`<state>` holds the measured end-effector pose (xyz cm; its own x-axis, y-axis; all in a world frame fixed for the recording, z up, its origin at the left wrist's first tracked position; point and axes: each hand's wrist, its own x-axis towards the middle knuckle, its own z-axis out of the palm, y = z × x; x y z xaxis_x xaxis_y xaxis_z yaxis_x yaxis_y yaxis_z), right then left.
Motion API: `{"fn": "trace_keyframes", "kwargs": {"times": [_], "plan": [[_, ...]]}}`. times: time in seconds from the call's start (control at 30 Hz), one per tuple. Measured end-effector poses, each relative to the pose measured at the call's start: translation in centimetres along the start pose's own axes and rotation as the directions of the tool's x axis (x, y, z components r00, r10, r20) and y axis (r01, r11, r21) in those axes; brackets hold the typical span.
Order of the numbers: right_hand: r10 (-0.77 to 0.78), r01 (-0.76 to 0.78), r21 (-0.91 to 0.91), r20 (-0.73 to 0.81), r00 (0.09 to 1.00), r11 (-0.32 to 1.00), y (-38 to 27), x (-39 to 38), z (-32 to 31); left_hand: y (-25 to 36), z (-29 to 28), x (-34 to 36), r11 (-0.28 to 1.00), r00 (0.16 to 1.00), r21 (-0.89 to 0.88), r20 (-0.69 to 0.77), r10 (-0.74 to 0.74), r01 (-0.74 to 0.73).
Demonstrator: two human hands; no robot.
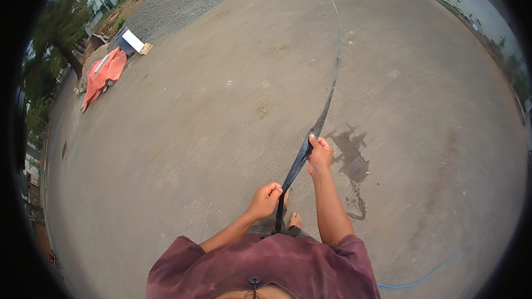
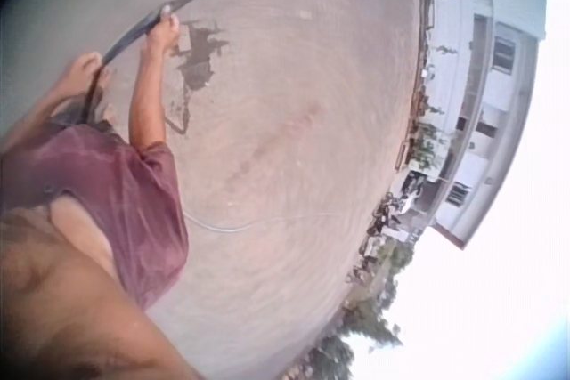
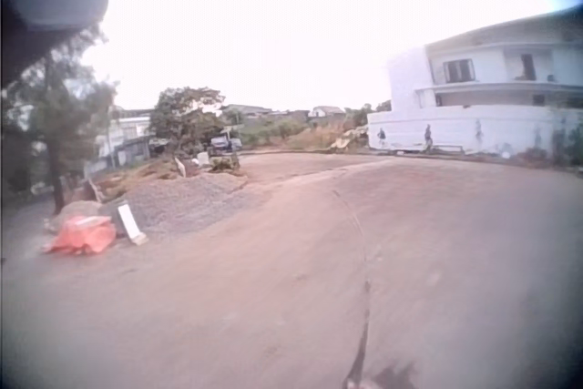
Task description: The person walks across a paved area to a blue hose lying on the ground. They use black tape to wrap and secure a section of the hose, then proceed to fold and roll the tape into a compact bundle.
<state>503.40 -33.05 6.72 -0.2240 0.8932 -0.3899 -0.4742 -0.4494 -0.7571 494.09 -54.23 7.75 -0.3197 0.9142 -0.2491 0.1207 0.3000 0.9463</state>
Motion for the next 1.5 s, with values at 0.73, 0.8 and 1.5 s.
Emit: {"fn": "trace_keyframes", "kwargs": {"times": [0.73,0.8,1.5], "plan": [[0.214,-0.109,-0.337,0.294,0.931,0.935,15.2,-26.2,2.2,-7.8,-7.8,-18.6,0.992,0.993,-0.127,-0.115,0.006,-0.021],[0.181,-0.075,-0.348,0.283,0.942,0.935,17.3,-27.8,2.9,-9.1,-8.5,-20.8,0.977,0.983,-0.201,-0.179,0.033,-0.070],[0.147,0.038,-0.447,0.373,0.916,0.894,20.1,-33.2,6.8,-11.0,-14.7,-34.1,0.883,0.989,-0.469,-0.139,-0.051,-0.020]]}}
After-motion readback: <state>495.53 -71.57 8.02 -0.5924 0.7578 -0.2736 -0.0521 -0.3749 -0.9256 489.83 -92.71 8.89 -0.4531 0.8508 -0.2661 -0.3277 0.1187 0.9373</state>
